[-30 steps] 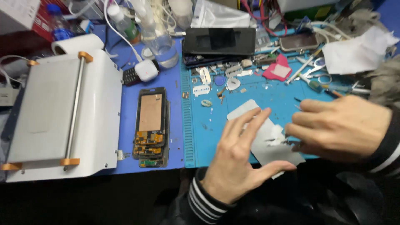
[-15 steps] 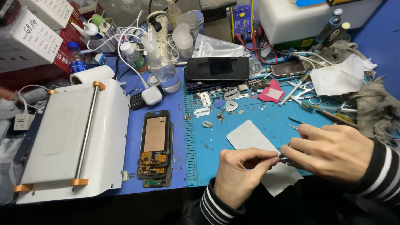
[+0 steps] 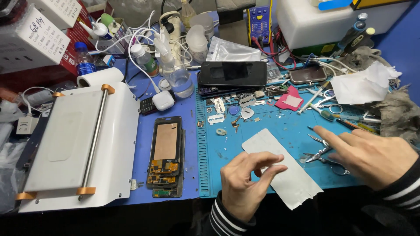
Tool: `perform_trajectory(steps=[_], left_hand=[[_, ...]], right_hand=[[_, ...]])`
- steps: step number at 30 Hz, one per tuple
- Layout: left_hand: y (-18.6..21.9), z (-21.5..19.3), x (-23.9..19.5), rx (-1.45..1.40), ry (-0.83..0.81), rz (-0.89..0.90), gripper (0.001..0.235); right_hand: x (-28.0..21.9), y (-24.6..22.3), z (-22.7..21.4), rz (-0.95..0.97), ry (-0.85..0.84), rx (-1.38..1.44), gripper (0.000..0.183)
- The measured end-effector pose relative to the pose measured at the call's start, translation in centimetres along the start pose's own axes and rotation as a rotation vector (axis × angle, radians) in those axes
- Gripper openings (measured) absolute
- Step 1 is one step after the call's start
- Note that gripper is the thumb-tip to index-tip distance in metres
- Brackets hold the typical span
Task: Trimming the edges of a screen component with precision snips and then cleaning the surface with a wipe.
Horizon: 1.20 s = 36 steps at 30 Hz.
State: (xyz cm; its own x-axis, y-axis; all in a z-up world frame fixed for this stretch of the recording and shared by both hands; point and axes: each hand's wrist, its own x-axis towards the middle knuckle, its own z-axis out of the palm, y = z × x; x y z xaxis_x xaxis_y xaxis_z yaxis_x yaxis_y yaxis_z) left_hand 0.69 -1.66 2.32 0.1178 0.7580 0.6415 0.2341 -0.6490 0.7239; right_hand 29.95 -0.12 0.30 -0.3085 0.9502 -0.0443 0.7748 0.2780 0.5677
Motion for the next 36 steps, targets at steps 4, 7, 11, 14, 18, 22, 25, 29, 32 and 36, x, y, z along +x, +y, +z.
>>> perform_trajectory(steps=[4,7,11,14,18,22,25,29,32,36], left_hand=[[0.3,0.3,-0.1,0.171,0.035,0.132,0.027],[0.1,0.3,0.0,0.244,-0.049,0.300,0.046],[0.7,-0.1,0.5,0.378,-0.176,0.490,0.033],[1.2,0.1,0.8,0.423,-0.170,0.548,0.032],[2.0,0.5,1.3,0.387,-0.099,0.559,0.024],[2.4,0.3,1.3,0.321,-0.120,0.638,0.016],[2.5,-0.1,1.3,0.389,-0.072,0.701,0.033],[2.6,-0.3,1.0,0.488,-0.019,0.847,0.019],[2.0,-0.3,0.5,0.582,0.027,0.965,0.012],[0.5,0.1,-1.1,0.557,0.053,1.081,0.011]], right_hand=[[-0.4,-1.7,-4.9,-0.113,0.611,0.769,0.029],[-0.9,-4.2,-5.1,-0.004,0.128,1.570,0.037],[-0.3,-5.0,-5.1,-0.086,-0.120,1.977,0.024],[-0.4,-4.8,-5.1,-0.023,-0.087,1.984,0.014],[-1.1,-4.8,-4.0,0.152,-0.024,2.030,0.029],[-1.2,-5.0,-3.5,0.404,-0.079,2.081,0.035],[-1.5,-4.9,-3.2,0.454,-0.091,2.097,0.021],[-2.3,-4.4,-3.0,0.215,-0.157,2.004,0.029],[-2.5,-3.3,-4.2,-0.158,-0.180,1.959,0.030],[-3.5,-2.2,-7.3,-0.384,-0.113,1.854,0.021]])
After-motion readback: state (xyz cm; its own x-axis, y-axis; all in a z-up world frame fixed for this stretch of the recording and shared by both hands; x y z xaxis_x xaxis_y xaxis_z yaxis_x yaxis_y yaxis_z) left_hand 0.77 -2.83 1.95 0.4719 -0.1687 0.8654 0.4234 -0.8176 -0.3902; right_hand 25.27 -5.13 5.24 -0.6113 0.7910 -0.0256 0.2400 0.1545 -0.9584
